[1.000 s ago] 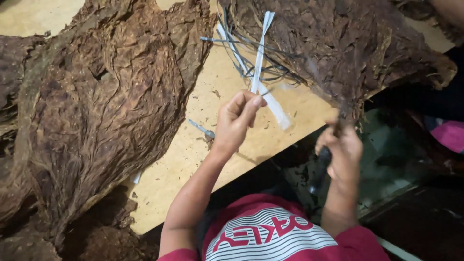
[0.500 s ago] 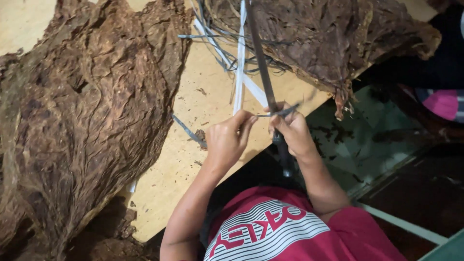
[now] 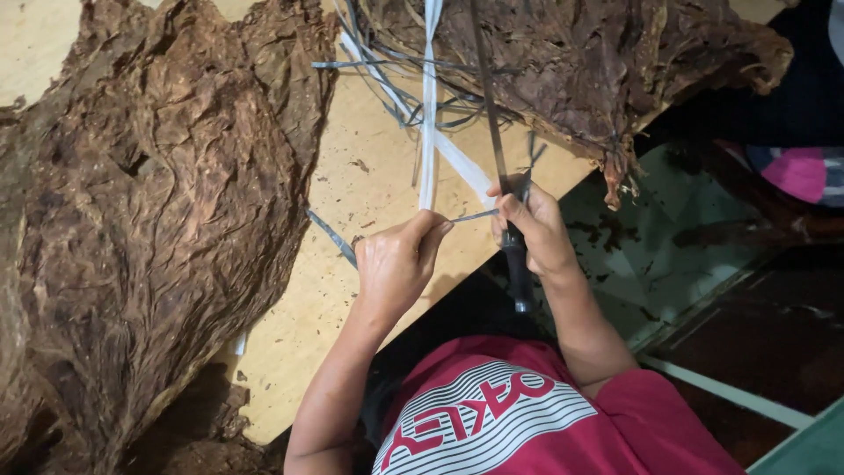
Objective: The person uses a large knife to cut white plastic ties from a large, dark brown, textured material on a wooden table. They repeatedly pick up the ties, cut them into smaller pieces, and place the cut pieces on the table.
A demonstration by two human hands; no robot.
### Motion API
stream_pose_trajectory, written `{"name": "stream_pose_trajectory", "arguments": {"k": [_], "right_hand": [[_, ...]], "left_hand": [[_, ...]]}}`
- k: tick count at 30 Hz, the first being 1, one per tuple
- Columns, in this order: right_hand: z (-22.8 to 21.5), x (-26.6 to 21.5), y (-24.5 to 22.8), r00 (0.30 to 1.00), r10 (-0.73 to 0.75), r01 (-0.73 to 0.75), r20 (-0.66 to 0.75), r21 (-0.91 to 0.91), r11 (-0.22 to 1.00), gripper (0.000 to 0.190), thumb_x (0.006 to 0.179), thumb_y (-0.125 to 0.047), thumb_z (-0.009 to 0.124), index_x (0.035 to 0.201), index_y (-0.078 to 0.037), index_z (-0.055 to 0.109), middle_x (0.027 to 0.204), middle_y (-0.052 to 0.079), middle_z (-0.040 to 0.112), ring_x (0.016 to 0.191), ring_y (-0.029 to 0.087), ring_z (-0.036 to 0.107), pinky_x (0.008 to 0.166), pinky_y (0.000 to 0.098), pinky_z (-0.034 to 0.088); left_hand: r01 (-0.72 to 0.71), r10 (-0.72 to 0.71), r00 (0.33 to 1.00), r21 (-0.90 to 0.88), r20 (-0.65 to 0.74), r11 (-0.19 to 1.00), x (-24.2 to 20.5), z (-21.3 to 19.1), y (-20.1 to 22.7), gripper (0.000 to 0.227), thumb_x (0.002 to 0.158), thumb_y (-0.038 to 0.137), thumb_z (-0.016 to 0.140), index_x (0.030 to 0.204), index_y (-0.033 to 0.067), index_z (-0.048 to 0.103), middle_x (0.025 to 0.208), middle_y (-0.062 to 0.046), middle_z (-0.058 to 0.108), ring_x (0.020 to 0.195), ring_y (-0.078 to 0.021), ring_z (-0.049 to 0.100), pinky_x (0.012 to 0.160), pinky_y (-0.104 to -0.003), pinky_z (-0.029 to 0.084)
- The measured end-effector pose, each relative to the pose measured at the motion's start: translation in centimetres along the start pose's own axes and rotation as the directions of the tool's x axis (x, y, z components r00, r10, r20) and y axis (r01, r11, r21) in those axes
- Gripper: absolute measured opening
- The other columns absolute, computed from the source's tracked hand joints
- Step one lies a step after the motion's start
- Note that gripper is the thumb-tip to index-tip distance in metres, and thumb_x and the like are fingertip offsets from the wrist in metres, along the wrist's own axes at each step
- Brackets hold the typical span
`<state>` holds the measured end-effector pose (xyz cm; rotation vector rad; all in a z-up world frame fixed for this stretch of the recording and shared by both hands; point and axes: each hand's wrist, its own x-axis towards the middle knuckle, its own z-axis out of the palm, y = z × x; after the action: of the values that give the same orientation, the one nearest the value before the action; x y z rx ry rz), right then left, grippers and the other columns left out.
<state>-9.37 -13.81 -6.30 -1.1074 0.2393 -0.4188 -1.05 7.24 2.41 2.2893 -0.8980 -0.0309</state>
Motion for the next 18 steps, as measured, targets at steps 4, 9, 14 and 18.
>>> {"name": "stream_pose_trajectory", "arguments": {"k": [4,9,14,18], "right_hand": [[-0.6,-0.2,0.5,0.998,0.048,-0.047,0.029,-0.03,0.998,0.039,0.102,-0.028,0.071,0.117,0.006,0.061,0.065,0.006,0.049,0.052,0.017,0.06,0.044,0.0286,0.053],[-3.4,0.0,-0.6,0.993,0.098,-0.106,0.067,0.124,0.987,0.033,0.105,-0.035,0.065,0.11,-0.002,0.058,0.059,0.01,0.047,0.043,0.024,0.058,0.036,0.0335,0.052],[-2.8,-1.0,0.2,0.969,0.143,-0.194,0.203,0.261,0.946,0.039,0.104,-0.04,0.067,0.1,-0.002,0.059,0.053,0.013,0.05,0.041,0.028,0.058,0.036,0.0365,0.052],[-0.2,-5.6,2.0,0.852,0.122,-0.412,0.51,0.507,0.757,0.042,0.095,-0.03,0.075,0.094,0.007,0.056,0.052,0.019,0.052,0.038,0.036,0.057,0.039,0.0475,0.051]], "left_hand": [[0.008,-0.005,0.999,0.073,-0.037,0.997,-0.3,0.7,-1.3,0.009,0.101,0.044,0.067,0.1,0.0353,0.072,0.066,0.001,0.071,0.068,-0.0263,0.076,0.063,-0.039,0.058],[0.003,-0.005,0.998,-0.039,-0.056,0.999,-0.5,-0.4,-2.8,0.011,0.101,0.038,0.067,0.102,0.0282,0.073,0.075,-0.008,0.075,0.075,-0.036,0.076,0.066,-0.048,0.059],[-0.046,0.049,0.994,0.032,-0.099,0.998,-0.6,3.0,-3.5,0.007,0.1,0.036,0.067,0.098,0.0317,0.071,0.071,-0.003,0.072,0.073,-0.0284,0.076,0.067,-0.041,0.06],[0.073,-0.011,0.99,0.446,-0.141,0.892,4.4,18.8,-24.8,0.01,0.098,0.018,0.069,0.092,0.0215,0.076,0.073,0.0,0.069,0.071,-0.0213,0.068,0.082,-0.04,0.056]]}}
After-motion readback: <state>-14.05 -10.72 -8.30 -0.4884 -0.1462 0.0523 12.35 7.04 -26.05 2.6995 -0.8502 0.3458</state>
